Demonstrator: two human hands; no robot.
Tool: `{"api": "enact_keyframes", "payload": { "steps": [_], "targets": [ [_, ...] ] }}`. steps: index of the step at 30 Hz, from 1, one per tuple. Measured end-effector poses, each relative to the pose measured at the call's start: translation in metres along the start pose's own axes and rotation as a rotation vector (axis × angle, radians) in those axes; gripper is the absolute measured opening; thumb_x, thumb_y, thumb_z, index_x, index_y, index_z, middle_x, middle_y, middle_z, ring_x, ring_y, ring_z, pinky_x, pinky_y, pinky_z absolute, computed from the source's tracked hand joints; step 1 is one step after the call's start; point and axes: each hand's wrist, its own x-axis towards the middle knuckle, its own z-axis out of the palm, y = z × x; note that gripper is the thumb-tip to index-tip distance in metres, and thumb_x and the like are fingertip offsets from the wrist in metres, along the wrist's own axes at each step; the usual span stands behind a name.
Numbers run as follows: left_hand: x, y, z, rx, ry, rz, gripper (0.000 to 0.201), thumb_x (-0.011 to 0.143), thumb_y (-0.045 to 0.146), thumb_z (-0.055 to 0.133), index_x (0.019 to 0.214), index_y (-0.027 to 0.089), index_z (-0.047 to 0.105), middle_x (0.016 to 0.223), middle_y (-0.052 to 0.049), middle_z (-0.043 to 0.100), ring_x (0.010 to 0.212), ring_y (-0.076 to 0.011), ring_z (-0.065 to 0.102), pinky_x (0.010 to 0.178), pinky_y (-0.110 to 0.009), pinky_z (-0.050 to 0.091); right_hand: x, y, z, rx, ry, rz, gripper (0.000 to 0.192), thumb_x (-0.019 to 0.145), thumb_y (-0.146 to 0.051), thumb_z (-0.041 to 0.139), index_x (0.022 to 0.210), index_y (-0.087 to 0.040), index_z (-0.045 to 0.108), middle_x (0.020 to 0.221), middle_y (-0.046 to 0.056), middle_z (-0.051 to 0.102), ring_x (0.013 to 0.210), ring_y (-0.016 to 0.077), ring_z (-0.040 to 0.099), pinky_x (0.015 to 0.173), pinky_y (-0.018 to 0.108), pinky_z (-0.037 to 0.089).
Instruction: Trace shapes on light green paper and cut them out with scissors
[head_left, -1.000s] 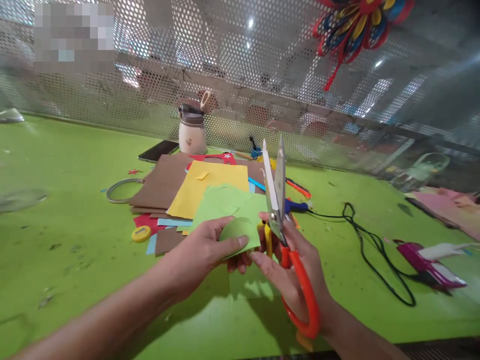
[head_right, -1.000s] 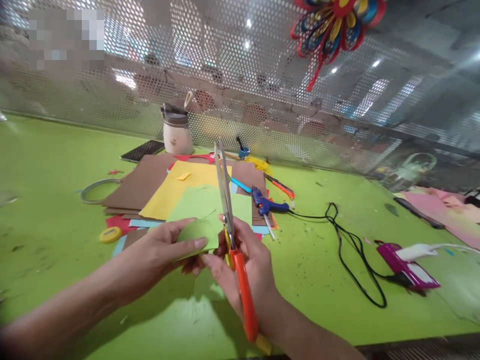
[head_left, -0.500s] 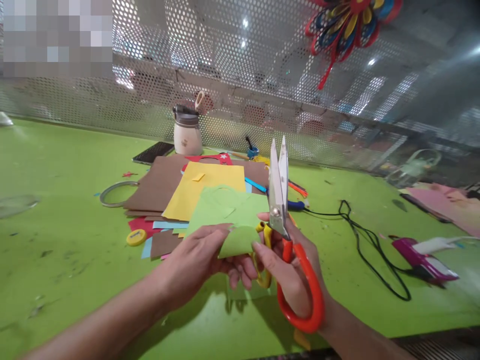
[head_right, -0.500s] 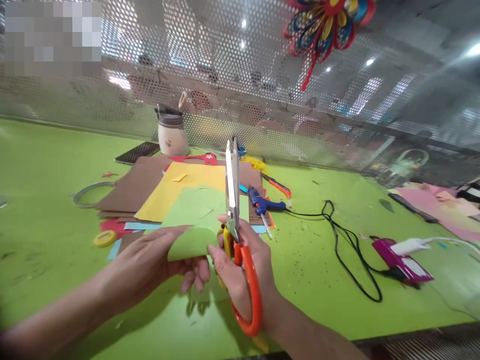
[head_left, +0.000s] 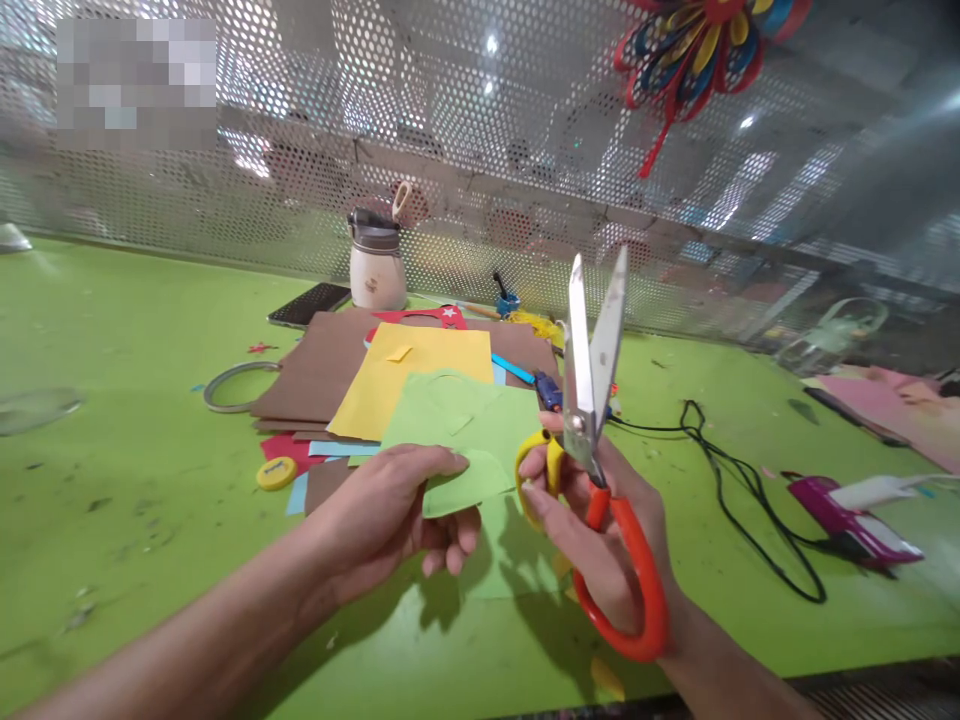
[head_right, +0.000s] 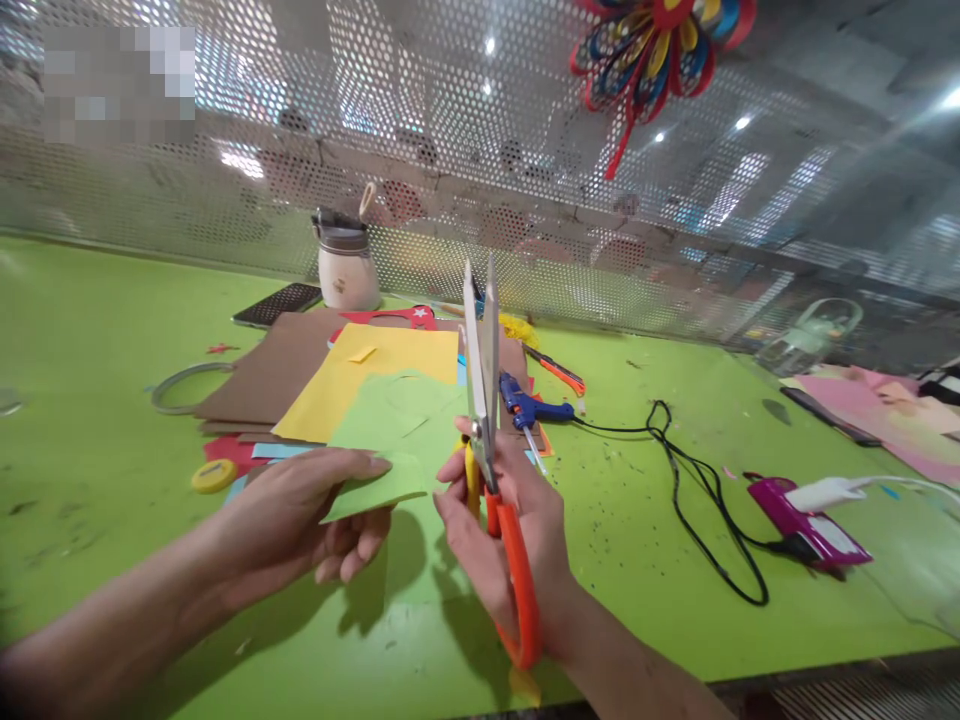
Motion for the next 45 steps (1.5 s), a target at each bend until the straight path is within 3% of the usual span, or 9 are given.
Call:
{"api": "enact_keyframes", "payload": {
  "steps": [7, 12, 16, 20, 23, 27, 32, 39, 45],
  "targets": [
    [0.001, -0.001, 0.003, 0.009, -0.015, -0.037, 0.041, 0.084, 0.024, 0.043, 0.049, 0.012, 0.059, 0.041, -0.008, 0.061, 0.030, -0.0115, 0.051, 0.030, -0.017, 0.033, -0.005, 0.002, 0.004, -0.171, -0.049, -0.150, 0.050, 0.076, -0.005, 0.066, 0.117, -0.032, 0.058, 0.086, -0.001, 0.066, 0.071, 0.0145, 0.062, 0.066, 0.027, 0.053],
    [0.001, -0.006, 0.001, 0.013, -0.140, 0.059, 0.034, 0.089, 0.029, 0.042, 0.074, 0.011, 0.065, 0.062, -0.012, 0.070, 0.051, -0.0174, 0.064, 0.045, -0.022, 0.045, -0.004, -0.001, 0.007, -0.231, 0.028, -0.123, 0.042, 0.076, -0.010, 0.065, 0.114, -0.028, 0.060, 0.078, -0.003, 0.063, 0.065, 0.0132, 0.060, 0.062, 0.024, 0.052],
    [0.000, -0.009, 0.003, -0.015, -0.139, 0.140, 0.040, 0.092, 0.037, 0.040, 0.091, 0.008, 0.067, 0.075, -0.014, 0.071, 0.066, -0.0227, 0.065, 0.060, -0.031, 0.050, -0.002, -0.002, 0.006, -0.208, 0.002, -0.066, 0.041, 0.077, -0.012, 0.063, 0.115, -0.027, 0.058, 0.076, -0.004, 0.056, 0.061, 0.0120, 0.054, 0.057, 0.022, 0.049],
    [-0.002, -0.005, 0.006, 0.114, 0.066, 0.271, 0.046, 0.088, 0.050, 0.046, 0.111, 0.016, 0.064, 0.101, -0.012, 0.069, 0.091, -0.0267, 0.062, 0.076, -0.036, 0.051, 0.001, -0.003, 0.003, -0.146, -0.035, 0.023, 0.040, 0.078, -0.012, 0.063, 0.115, -0.027, 0.058, 0.073, -0.005, 0.052, 0.060, 0.0109, 0.051, 0.055, 0.021, 0.047],
    [-0.003, -0.002, 0.006, 0.407, 0.237, 0.383, 0.040, 0.077, 0.049, 0.064, 0.106, 0.021, 0.068, 0.112, -0.008, 0.065, 0.105, -0.0287, 0.056, 0.086, -0.034, 0.045, 0.003, -0.003, 0.001, -0.083, -0.053, 0.107, 0.038, 0.078, -0.014, 0.064, 0.114, -0.026, 0.058, 0.070, -0.007, 0.047, 0.057, 0.0091, 0.046, 0.052, 0.020, 0.044],
    [-0.002, -0.001, 0.005, 0.505, 0.160, 0.428, 0.023, 0.072, 0.037, 0.071, 0.086, 0.018, 0.072, 0.102, -0.006, 0.068, 0.094, -0.0258, 0.061, 0.084, -0.031, 0.046, 0.004, -0.003, 0.000, 0.002, -0.074, 0.183, 0.036, 0.079, -0.017, 0.064, 0.114, -0.024, 0.058, 0.067, -0.007, 0.045, 0.052, 0.0078, 0.040, 0.048, 0.020, 0.037],
    [-0.001, -0.002, 0.005, 0.253, 0.011, 0.199, 0.018, 0.072, 0.033, 0.072, 0.079, 0.015, 0.072, 0.073, -0.005, 0.072, 0.060, -0.0171, 0.062, 0.058, -0.026, 0.049, 0.006, -0.006, 0.005, 0.028, -0.035, 0.229, 0.038, 0.076, -0.028, 0.071, 0.112, -0.024, 0.060, 0.068, -0.007, 0.049, 0.051, 0.0079, 0.040, 0.047, 0.022, 0.035],
    [-0.001, -0.001, 0.001, 0.020, 0.078, 0.184, 0.023, 0.074, 0.028, 0.072, 0.092, 0.015, 0.070, 0.072, -0.006, 0.073, 0.060, -0.0194, 0.065, 0.057, -0.031, 0.053, 0.008, -0.009, 0.000, 0.023, -0.002, 0.251, 0.031, 0.085, -0.041, 0.062, 0.110, -0.025, 0.057, 0.071, -0.003, 0.059, 0.057, 0.0110, 0.051, 0.052, 0.023, 0.043],
    [-0.004, 0.006, -0.010, -0.039, 0.254, 0.328, 0.023, 0.075, 0.033, 0.071, 0.086, 0.014, 0.067, 0.069, -0.006, 0.070, 0.054, -0.0186, 0.063, 0.051, -0.032, 0.054, -0.011, -0.010, 0.004, 0.156, -0.223, 0.462, 0.052, 0.078, -0.068, 0.053, 0.102, -0.022, 0.061, 0.069, 0.000, 0.059, 0.056, 0.0129, 0.053, 0.053, 0.025, 0.044]
  ]
}}
